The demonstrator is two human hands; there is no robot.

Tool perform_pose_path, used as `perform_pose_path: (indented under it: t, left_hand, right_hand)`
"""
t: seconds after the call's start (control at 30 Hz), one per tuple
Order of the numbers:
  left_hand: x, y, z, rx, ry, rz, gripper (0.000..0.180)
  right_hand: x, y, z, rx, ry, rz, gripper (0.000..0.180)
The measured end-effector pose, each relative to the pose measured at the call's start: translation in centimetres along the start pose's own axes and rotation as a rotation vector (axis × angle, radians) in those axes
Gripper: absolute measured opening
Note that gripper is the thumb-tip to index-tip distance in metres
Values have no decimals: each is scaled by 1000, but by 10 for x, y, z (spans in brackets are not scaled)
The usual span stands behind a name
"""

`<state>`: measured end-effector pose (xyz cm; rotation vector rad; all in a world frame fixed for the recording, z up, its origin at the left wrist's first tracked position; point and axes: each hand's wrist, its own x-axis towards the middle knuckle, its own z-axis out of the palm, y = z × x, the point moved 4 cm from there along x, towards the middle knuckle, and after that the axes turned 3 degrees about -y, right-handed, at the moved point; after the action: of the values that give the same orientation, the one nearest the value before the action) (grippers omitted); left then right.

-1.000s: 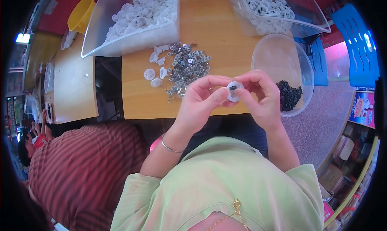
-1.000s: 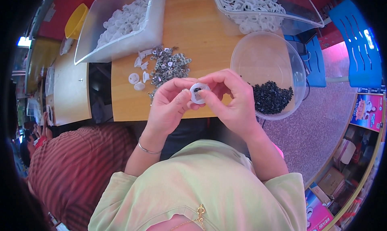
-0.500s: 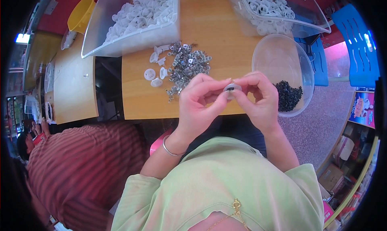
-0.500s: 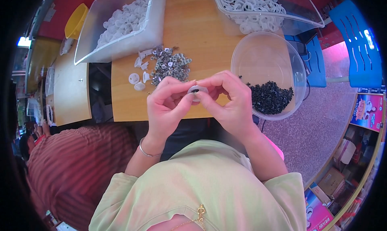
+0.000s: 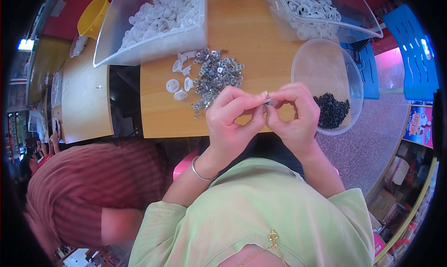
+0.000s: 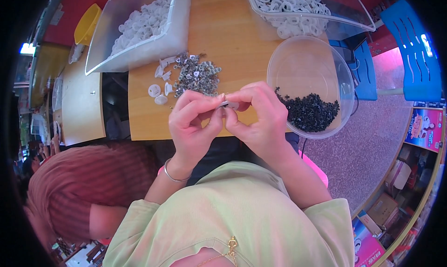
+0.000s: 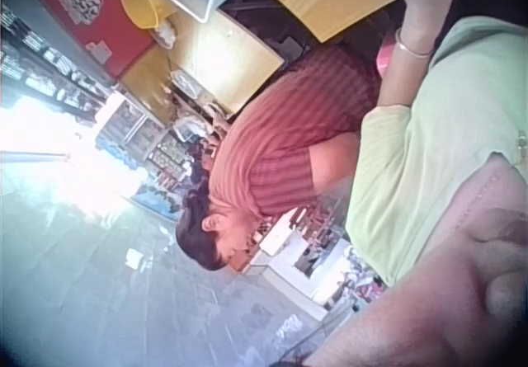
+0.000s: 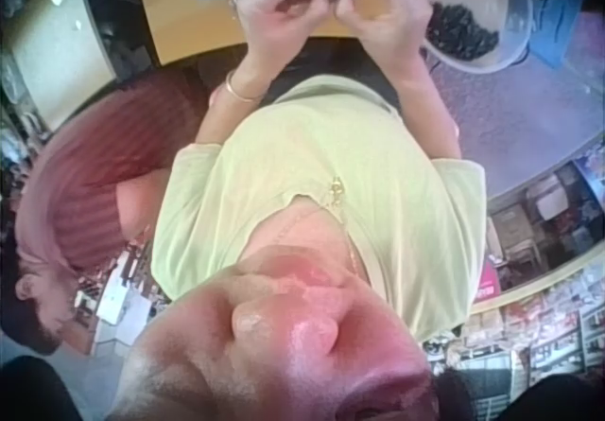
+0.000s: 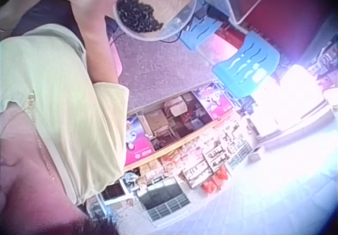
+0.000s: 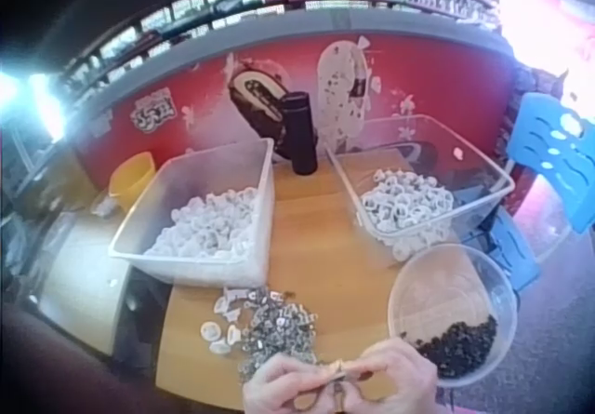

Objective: The person assembles small white plastic housings by hand, inserting black pins and metal clips into them.

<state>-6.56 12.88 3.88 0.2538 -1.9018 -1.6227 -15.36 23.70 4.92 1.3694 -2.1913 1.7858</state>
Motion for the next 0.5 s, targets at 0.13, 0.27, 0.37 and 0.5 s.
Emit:
perform_pose_path:
  t: [0.13, 0.27, 0.37, 0.5]
  left_hand:
    - [2, 5, -1, 110, 36, 106, 26]
    - [0, 0, -5, 115, 100, 195, 19]
    - [0, 5, -5, 198, 101, 241, 19]
    - [-1, 10, -4, 288, 84, 307, 19]
  right_hand:
    - [2, -3, 1, -10, 56, -1, 24]
    - [4, -3, 1, -39, 98, -44, 23]
    - [5, -4, 0, -76, 98, -113, 24]
    - [2, -8, -2, -132, 127, -192, 24]
